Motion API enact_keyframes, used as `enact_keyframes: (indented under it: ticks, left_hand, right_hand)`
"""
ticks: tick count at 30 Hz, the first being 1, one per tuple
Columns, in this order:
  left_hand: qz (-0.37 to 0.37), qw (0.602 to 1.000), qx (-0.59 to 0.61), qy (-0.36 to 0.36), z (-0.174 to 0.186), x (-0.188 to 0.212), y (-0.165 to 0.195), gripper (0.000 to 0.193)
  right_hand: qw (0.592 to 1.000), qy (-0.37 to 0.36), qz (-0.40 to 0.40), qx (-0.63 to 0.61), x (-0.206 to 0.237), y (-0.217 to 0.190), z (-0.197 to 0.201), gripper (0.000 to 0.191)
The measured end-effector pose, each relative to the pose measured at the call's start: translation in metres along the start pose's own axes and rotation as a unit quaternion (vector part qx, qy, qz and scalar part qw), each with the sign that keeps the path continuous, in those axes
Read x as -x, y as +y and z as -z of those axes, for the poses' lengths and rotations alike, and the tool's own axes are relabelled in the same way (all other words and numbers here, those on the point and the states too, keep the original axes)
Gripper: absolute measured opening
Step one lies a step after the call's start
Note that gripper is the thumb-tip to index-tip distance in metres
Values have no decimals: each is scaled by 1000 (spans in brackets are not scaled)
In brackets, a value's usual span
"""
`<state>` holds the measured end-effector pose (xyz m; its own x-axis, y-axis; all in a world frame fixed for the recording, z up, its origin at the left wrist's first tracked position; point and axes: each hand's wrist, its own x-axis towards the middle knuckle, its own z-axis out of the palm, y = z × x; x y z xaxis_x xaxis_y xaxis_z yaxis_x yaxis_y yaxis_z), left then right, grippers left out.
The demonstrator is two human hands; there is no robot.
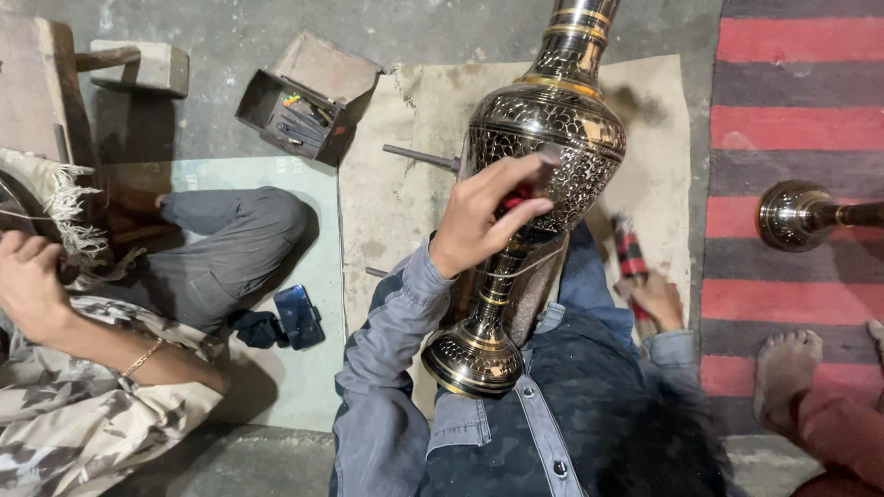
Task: The person sits on the floor holding a large engraved brass vase between their legs, steadying a punch against its decorated surface with one hand and striking it with a hammer in the other, working the pattern around the vase body. Another worker beside them performs similar work on a brass item.
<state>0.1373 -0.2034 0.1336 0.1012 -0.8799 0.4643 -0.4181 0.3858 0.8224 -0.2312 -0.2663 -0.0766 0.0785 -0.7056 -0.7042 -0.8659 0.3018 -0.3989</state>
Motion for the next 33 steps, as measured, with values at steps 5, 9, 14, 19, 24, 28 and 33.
enact_keyframes:
  ticks: [5, 9, 14, 19, 24, 28, 33]
  left_hand:
    - [-48, 992, -55, -100, 3, -16, -8, 43]
    - [-144, 973, -118, -137, 3, -21, -17, 41]
    - [-114, 979, -54, -159, 1, -25, -28, 48]
    - [-128, 958, -150, -206, 0, -26, -32, 46]
    - [-165, 957, -147, -187, -1, -26, -27, 44]
    - [-154, 960, -129, -196, 0, -30, -25, 42]
    - [-155, 958, -134, -201, -2, -31, -25, 43]
  right_hand:
    - [850, 153, 317, -392, 13, -52, 44, 43]
    - [726, 447, 495, 170, 57, -121, 115, 57]
    - [720, 248, 609, -224, 84, -172, 164, 43]
    - [694, 376, 610, 64, 120, -193, 164, 41]
    - [730, 258, 631, -45, 142, -217, 155, 40]
    - [773, 233, 587, -58, 146, -215, 167, 42]
    - [740, 308, 590, 94, 149, -203, 177, 32]
